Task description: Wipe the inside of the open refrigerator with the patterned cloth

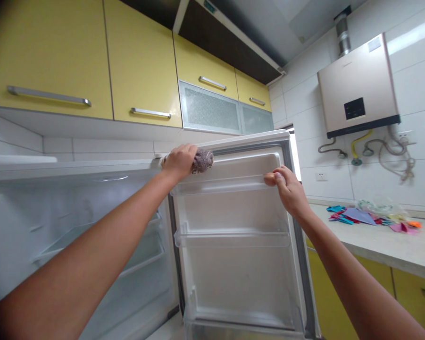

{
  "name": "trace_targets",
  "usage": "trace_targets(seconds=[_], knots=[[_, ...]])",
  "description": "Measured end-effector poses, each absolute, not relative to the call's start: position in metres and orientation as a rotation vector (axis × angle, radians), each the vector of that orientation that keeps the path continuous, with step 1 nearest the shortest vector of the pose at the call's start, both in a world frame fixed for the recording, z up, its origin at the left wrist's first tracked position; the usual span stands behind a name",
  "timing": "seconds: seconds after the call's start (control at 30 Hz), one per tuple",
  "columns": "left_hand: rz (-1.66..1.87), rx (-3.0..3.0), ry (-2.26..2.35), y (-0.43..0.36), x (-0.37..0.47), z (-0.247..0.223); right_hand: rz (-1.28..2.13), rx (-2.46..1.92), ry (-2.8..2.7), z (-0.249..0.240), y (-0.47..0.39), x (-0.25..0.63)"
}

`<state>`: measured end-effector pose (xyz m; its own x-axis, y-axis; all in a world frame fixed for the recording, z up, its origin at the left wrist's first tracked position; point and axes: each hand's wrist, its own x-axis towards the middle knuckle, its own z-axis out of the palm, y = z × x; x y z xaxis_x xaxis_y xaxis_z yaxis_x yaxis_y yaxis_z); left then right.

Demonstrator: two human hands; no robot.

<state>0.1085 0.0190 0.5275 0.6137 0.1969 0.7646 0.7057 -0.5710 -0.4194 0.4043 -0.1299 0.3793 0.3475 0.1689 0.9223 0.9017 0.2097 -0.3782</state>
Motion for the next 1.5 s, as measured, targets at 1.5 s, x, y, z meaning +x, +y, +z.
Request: trace_targets(seconds=[1.5], knots=[[-0.985, -2.392, -0.543, 0.081, 0.064, 0.513, -0.684, -1.341, -1.07, 0.375, -0.142, 0.39]])
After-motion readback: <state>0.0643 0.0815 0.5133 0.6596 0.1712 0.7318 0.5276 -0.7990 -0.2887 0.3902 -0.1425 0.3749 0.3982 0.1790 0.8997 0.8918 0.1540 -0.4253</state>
